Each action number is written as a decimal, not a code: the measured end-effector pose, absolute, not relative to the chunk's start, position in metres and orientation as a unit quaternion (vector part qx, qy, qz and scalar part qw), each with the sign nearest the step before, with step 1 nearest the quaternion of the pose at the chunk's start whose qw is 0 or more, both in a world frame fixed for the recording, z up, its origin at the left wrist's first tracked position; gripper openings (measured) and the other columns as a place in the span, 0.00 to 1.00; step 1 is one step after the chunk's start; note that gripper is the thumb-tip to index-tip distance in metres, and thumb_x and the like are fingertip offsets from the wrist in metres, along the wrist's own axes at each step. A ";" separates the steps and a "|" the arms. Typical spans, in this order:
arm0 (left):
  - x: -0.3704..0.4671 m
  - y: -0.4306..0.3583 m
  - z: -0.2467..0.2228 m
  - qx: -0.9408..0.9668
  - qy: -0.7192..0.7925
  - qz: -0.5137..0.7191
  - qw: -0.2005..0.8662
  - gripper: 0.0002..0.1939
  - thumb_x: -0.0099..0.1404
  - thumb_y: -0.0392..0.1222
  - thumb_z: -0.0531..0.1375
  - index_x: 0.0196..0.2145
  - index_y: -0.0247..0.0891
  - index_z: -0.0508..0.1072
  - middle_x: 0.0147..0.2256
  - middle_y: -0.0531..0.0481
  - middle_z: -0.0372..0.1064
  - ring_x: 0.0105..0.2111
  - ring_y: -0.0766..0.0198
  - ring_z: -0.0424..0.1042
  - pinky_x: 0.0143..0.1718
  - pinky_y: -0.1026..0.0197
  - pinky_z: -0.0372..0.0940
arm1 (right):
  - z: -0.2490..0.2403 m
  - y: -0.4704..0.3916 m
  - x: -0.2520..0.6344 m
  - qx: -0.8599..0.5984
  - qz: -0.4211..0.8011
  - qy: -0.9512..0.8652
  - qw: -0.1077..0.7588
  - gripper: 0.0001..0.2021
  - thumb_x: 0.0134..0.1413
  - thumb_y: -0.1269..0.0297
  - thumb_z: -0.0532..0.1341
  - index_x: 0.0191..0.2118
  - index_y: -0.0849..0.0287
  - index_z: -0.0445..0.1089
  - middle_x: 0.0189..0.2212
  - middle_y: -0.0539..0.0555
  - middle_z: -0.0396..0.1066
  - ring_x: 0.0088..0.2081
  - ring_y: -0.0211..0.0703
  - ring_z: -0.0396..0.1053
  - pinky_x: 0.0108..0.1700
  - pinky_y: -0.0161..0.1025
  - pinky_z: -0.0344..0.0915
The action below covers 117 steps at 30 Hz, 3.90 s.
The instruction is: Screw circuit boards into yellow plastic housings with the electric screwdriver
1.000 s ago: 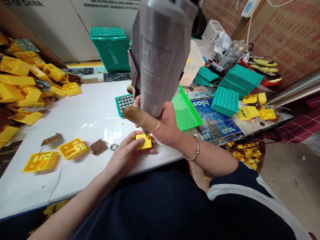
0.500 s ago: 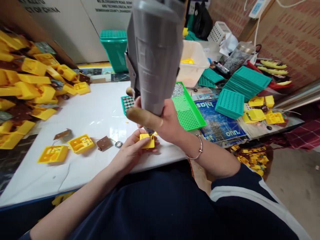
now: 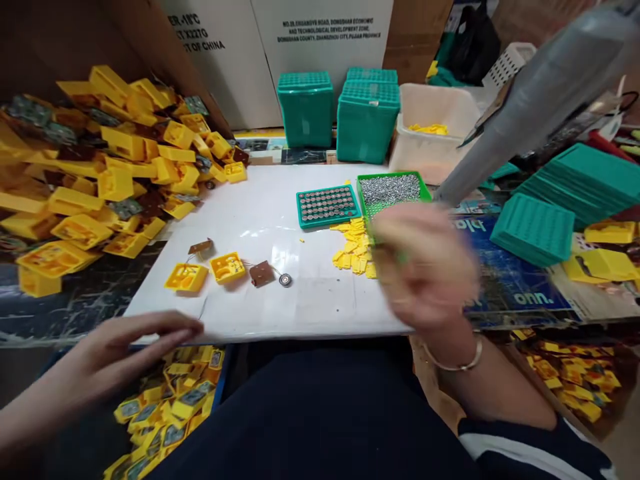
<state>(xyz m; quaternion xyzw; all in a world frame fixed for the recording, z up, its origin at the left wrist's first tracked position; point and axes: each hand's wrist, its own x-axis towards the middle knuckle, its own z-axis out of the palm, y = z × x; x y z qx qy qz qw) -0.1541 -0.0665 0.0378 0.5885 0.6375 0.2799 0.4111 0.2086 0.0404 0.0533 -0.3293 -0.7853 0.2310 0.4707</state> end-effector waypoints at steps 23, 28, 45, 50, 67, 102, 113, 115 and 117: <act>-0.069 0.031 0.024 0.659 0.559 0.246 0.440 0.21 0.58 0.55 0.63 0.43 0.40 0.74 0.38 0.46 0.71 0.34 0.57 0.70 0.35 0.59 0.66 | 0.016 0.038 0.173 -0.383 0.103 -0.826 0.401 0.08 0.60 0.68 0.59 0.45 0.61 0.68 0.37 0.54 0.77 0.36 0.39 0.74 0.40 0.36 0.69; -0.062 0.016 0.027 0.544 0.491 0.143 0.665 0.18 0.61 0.51 0.62 0.44 0.38 0.70 0.25 0.52 0.66 0.24 0.64 0.67 0.23 0.65 0.64 | -0.007 0.004 0.192 -0.430 0.140 -0.854 0.257 0.06 0.61 0.65 0.59 0.38 0.60 0.70 0.30 0.51 0.74 0.31 0.38 0.72 0.35 0.35 0.67; -0.011 -0.020 0.015 0.502 0.508 0.281 0.641 0.21 0.54 0.42 0.68 0.42 0.43 0.63 0.32 0.56 0.65 0.29 0.68 0.66 0.27 0.69 0.64 | -0.001 0.006 0.196 -0.415 0.607 -0.608 0.299 0.14 0.59 0.55 0.58 0.41 0.62 0.70 0.26 0.47 0.67 0.21 0.30 0.62 0.22 0.30 0.63; -0.001 -0.013 0.017 0.551 0.480 0.288 0.619 0.20 0.56 0.40 0.66 0.45 0.41 0.66 0.37 0.52 0.68 0.35 0.64 0.68 0.35 0.64 0.66 | 0.005 0.014 0.200 -0.337 0.419 -0.779 0.323 0.09 0.62 0.62 0.57 0.40 0.61 0.71 0.34 0.53 0.72 0.33 0.35 0.69 0.35 0.33 0.69; 0.005 -0.003 0.012 0.420 0.413 0.376 0.716 0.19 0.57 0.38 0.67 0.43 0.39 0.65 0.34 0.54 0.71 0.35 0.68 0.72 0.40 0.64 0.69 | 0.040 0.020 0.192 -0.293 0.196 -0.924 0.147 0.12 0.62 0.73 0.52 0.42 0.63 0.74 0.35 0.57 0.67 0.37 0.41 0.65 0.39 0.37 0.64; 0.009 0.003 -0.008 0.363 0.451 0.513 0.633 0.17 0.57 0.40 0.67 0.43 0.41 0.70 0.37 0.52 0.75 0.37 0.64 0.75 0.40 0.63 0.68 | 0.011 0.019 0.192 -0.304 0.433 -0.733 0.428 0.08 0.59 0.70 0.59 0.43 0.60 0.73 0.35 0.53 0.74 0.34 0.35 0.73 0.38 0.34 0.73; 0.006 0.006 0.003 0.250 0.393 0.471 0.749 0.20 0.57 0.37 0.62 0.48 0.37 0.68 0.38 0.44 0.77 0.40 0.55 0.77 0.41 0.57 0.68 | -0.002 0.010 0.182 -0.245 0.319 -0.790 0.463 0.11 0.55 0.71 0.64 0.45 0.61 0.72 0.37 0.54 0.76 0.40 0.35 0.74 0.47 0.36 0.71; 0.005 0.005 0.005 0.252 0.389 0.470 0.751 0.20 0.58 0.38 0.62 0.49 0.37 0.67 0.39 0.44 0.77 0.40 0.55 0.77 0.41 0.58 0.68 | -0.003 0.010 0.180 -0.233 0.306 -0.793 0.473 0.10 0.56 0.72 0.63 0.44 0.61 0.72 0.38 0.54 0.77 0.41 0.35 0.74 0.49 0.34 0.71; 0.005 0.005 0.006 0.264 0.390 0.471 0.746 0.21 0.59 0.39 0.64 0.49 0.38 0.67 0.40 0.44 0.77 0.41 0.56 0.77 0.42 0.58 0.68 | -0.004 0.009 0.179 -0.222 0.313 -0.792 0.474 0.09 0.56 0.72 0.63 0.44 0.62 0.71 0.38 0.54 0.77 0.42 0.34 0.74 0.50 0.33 0.70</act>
